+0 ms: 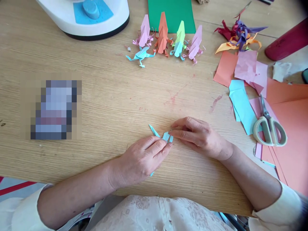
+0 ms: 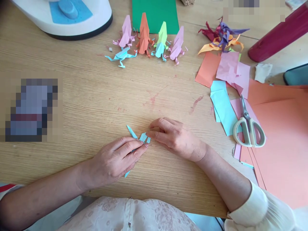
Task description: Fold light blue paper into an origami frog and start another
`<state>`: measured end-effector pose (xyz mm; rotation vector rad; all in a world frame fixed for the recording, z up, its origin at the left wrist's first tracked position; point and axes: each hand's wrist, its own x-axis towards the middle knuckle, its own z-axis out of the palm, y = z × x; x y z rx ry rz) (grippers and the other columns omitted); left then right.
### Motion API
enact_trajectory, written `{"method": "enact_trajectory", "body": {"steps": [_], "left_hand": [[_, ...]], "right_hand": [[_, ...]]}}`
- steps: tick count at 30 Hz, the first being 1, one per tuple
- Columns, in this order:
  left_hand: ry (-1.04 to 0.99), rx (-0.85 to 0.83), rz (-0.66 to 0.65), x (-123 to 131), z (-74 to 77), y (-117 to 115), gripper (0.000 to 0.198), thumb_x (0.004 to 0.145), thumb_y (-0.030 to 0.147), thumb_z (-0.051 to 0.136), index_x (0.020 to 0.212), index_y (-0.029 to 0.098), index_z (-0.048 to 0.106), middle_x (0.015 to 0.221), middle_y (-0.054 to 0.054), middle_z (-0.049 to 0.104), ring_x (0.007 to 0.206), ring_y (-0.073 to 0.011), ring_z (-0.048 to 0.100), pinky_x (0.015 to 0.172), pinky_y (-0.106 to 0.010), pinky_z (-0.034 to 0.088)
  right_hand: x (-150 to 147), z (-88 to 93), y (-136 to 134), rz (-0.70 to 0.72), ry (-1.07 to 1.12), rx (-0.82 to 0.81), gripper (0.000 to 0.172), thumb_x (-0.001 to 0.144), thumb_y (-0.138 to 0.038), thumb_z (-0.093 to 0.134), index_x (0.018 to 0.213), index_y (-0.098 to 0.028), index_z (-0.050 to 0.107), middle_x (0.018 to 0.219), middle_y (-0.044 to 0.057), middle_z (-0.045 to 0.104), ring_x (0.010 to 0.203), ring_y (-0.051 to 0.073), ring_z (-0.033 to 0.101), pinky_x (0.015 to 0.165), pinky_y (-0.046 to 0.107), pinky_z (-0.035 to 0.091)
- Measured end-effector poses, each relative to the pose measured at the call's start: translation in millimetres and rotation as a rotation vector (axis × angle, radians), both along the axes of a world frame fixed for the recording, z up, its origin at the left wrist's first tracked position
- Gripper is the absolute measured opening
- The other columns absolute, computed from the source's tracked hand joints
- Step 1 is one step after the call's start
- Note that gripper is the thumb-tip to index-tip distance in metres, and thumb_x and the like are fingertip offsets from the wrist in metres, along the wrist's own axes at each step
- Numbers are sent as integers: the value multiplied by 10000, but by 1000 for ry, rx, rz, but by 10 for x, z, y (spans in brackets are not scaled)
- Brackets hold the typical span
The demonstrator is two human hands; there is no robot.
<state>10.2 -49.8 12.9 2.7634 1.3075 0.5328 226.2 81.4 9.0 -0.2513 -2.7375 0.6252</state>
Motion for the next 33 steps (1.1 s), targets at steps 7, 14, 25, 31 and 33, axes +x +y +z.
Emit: {"method": "enact_trajectory", "body": {"steps": [7,14,25,31,33], "left_hand": [[-66,-17,-14,-4,-21,5,294,956,134,518,1234,62,581,990,-91,684,977,-186,620,906,-335,577],[-166,-84,21,-2,19,14,241,961,122,500,1173,104,614,926,-68,682,932,-174,625,860,-340,577],[-445,-381,195,-33,43,81,341,892,209,634,1220,180,546,1124,-75,558,1031,-179,581,908,-350,534],[-326,-467,240,26,107,137,467,815,180,714,1233,190,507,1100,-58,546,1068,-214,533,912,-388,501],[-274,-457,271,43,149,171,478,788,202,742,1207,181,512,1089,-62,547,1050,-227,519,886,-396,495]], "right_hand": [[-16,118,16,104,-82,247,281,1018,-162,379,1129,-138,635,1071,132,673,829,204,575,695,356,462],[-50,148,-21,128,-41,386,247,993,-117,422,954,-170,661,885,86,677,706,182,553,617,354,419],[-13,113,-8,137,-11,391,230,979,-100,430,1031,-169,644,984,104,687,768,194,590,656,361,453],[-31,112,-29,74,15,-33,204,975,-139,481,1115,-169,627,948,97,650,839,180,584,731,320,476],[-47,147,-45,63,-2,-188,191,964,-135,498,1082,-171,645,870,68,625,788,155,571,716,287,469]]}}
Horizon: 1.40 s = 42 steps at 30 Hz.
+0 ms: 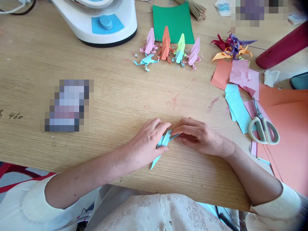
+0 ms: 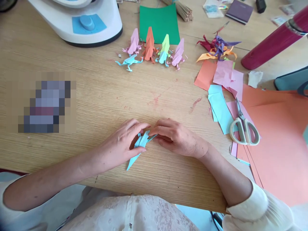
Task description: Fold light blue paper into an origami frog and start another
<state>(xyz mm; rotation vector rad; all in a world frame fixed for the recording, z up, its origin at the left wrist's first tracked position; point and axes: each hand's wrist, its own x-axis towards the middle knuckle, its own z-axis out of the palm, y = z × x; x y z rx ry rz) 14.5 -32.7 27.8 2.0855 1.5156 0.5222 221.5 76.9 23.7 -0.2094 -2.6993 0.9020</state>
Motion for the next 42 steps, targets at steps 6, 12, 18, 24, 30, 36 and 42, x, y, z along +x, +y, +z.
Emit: {"method": "enact_trajectory", "body": {"steps": [6,12,18,24,30,36,42], "left_hand": [[232,-26,-59,40,217,162,313,691,282,827,878,160,608,1053,-78,576,1038,-272,480,873,-412,419],[135,-20,-195,25,208,298,257,730,340,804,831,196,616,827,5,643,965,-238,528,857,-388,326],[37,-16,-252,27,207,367,251,702,273,825,835,198,626,768,38,654,900,-199,591,962,-423,274],[-128,-164,-132,44,245,339,169,755,288,744,690,181,631,663,43,618,736,-149,584,754,-292,360],[-286,-288,-101,20,180,272,112,785,212,615,681,172,631,679,32,611,711,-128,567,634,-229,368],[-382,-331,-105,7,247,258,121,780,213,623,669,164,627,712,24,610,728,-127,570,647,-226,395],[-440,-397,-145,-18,204,252,90,791,231,623,760,171,683,757,12,637,722,-125,573,622,-222,402]], "right_hand": [[-12,72,-79,-74,-15,-193,131,929,-124,548,933,-164,673,809,39,616,687,116,539,625,240,427],[-19,116,-180,-142,17,-289,121,918,-116,548,935,-171,654,895,58,636,729,122,585,613,234,450],[5,168,-285,-268,31,-310,105,915,-120,556,928,-178,643,899,38,649,768,124,608,697,255,482],[19,185,-468,-466,58,-501,62,928,-184,568,987,-194,582,812,12,628,729,128,604,652,247,499],[-36,151,-573,-539,142,-317,79,918,-151,567,960,-212,540,838,11,593,716,122,574,640,253,503],[33,120,-492,-408,300,44,356,887,-31,537,1163,-254,566,1032,72,598,938,194,610,756,354,545],[111,105,-423,-245,189,286,324,908,-61,536,1174,-231,607,1166,115,564,982,208,613,761,365,559]]}}
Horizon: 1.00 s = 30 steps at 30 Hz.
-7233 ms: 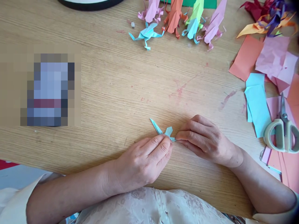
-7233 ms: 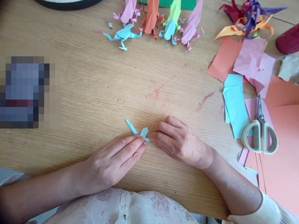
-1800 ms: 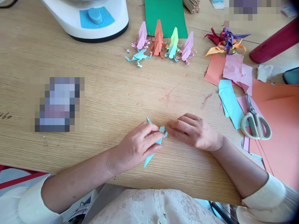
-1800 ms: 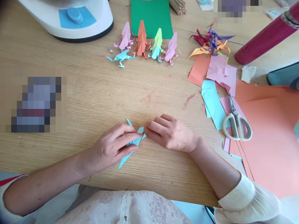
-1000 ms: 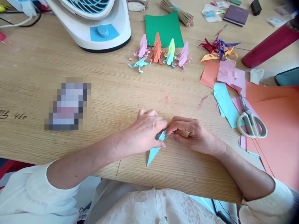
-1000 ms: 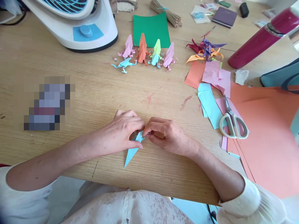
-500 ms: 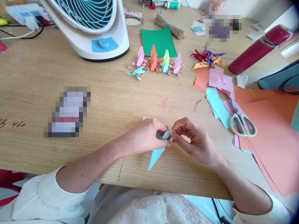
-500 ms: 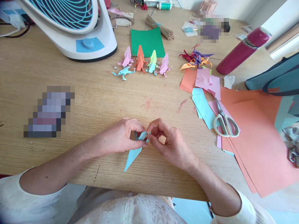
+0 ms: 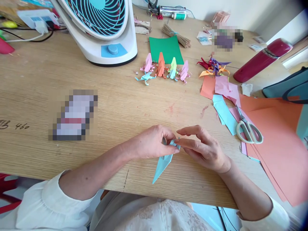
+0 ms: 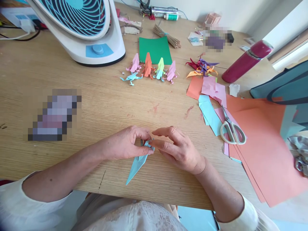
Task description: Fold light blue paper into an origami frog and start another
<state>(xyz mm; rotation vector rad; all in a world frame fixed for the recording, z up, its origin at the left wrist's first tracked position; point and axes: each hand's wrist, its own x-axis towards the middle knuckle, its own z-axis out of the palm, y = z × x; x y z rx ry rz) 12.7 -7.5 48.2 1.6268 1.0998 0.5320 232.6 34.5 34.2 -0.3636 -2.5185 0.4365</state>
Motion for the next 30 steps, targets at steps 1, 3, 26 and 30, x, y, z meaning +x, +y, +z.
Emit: {"method": "enact_trajectory", "body": {"steps": [1,3,26,30], "left_hand": [[0,-12,1,-5,-9,1,93,792,238,625,769,173,686,755,12,633,723,-125,569,621,-221,400],[12,-24,1,-16,-14,6,110,797,262,630,763,172,684,748,12,620,719,-122,557,617,-219,394],[45,109,30,-3,8,-4,124,803,229,657,692,177,644,706,35,590,724,-122,548,642,-241,373],[112,193,97,23,13,-12,143,790,240,693,676,175,637,713,32,594,714,-123,553,640,-253,372]], "right_hand": [[7,-1,7,7,-1,28,305,909,-68,545,1165,-219,611,1160,118,572,971,206,618,752,357,559],[23,-2,23,10,10,65,280,911,-73,549,1146,-208,621,1147,117,590,955,201,630,739,342,558],[-45,6,-8,-6,56,-90,202,861,-32,586,1009,-167,604,928,83,648,820,173,620,699,315,502],[-80,5,-54,-97,75,-238,151,868,-46,580,939,-178,599,858,47,631,745,136,603,641,272,476]]}}
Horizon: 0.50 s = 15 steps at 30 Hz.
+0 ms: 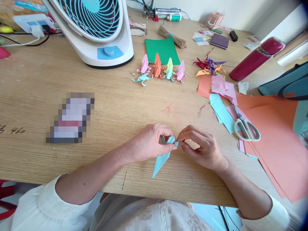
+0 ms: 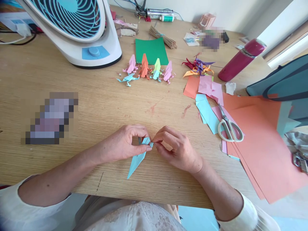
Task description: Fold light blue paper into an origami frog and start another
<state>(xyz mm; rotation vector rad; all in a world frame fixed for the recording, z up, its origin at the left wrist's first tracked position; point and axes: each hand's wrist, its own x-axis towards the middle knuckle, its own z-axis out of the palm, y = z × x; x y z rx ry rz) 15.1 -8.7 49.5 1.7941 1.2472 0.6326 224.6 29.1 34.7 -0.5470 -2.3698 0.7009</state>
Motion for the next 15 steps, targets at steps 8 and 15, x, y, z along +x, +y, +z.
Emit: {"method": "enact_trajectory", "body": {"steps": [8,15], "left_hand": [[89,237,105,53,-63,-19,145,771,222,756,722,192,622,713,51,619,787,-141,566,832,-310,355],[100,317,172,76,-79,-42,91,800,180,714,766,203,633,718,53,610,771,-137,546,882,-342,331]], "right_hand": [[-9,-7,-14,-85,2,-213,129,889,-78,573,926,-188,630,834,22,636,748,123,601,671,258,472],[-1,-74,-42,-196,1,-455,54,906,-170,603,922,-216,625,832,-6,647,771,124,613,713,250,483]]}}
